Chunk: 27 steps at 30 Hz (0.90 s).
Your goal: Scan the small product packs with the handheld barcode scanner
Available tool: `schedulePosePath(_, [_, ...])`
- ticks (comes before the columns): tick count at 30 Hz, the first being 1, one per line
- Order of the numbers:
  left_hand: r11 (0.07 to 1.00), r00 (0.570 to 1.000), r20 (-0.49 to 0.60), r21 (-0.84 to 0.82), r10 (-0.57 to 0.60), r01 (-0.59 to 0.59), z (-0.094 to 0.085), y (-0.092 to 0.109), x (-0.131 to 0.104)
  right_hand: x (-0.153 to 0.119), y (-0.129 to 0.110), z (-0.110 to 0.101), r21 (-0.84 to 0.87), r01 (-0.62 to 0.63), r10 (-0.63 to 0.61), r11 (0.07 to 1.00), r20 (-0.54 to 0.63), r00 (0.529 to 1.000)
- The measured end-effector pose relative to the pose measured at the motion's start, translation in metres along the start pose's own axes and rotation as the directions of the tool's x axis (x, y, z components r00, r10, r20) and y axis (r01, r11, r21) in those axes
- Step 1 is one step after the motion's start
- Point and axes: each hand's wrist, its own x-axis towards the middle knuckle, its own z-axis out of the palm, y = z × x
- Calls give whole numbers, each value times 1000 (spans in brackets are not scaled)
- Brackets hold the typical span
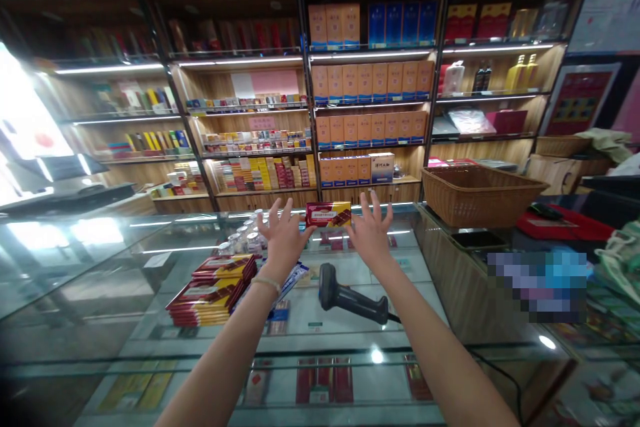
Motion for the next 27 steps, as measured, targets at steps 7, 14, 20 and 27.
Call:
schedulePosePath(7, [1000,1000,9,-9,-8,8,20,5,-2,-3,14,19,14,4,-4,1000,-12,1000])
schedulePosePath(14, [999,999,-33,-36,-4,3,38,5,-14,-13,21,30,43,13,-11,999,-58,998])
schedulePosePath(20, [999,998,-58,-51,7,-10,46,1,-18,-17,24,35,120,-3,6,993,-29,1000])
schedulePosePath(27, [998,997,-77,-54,13,-17,51,-9,-23,-13,24,46,443,-282,267,851,96,959])
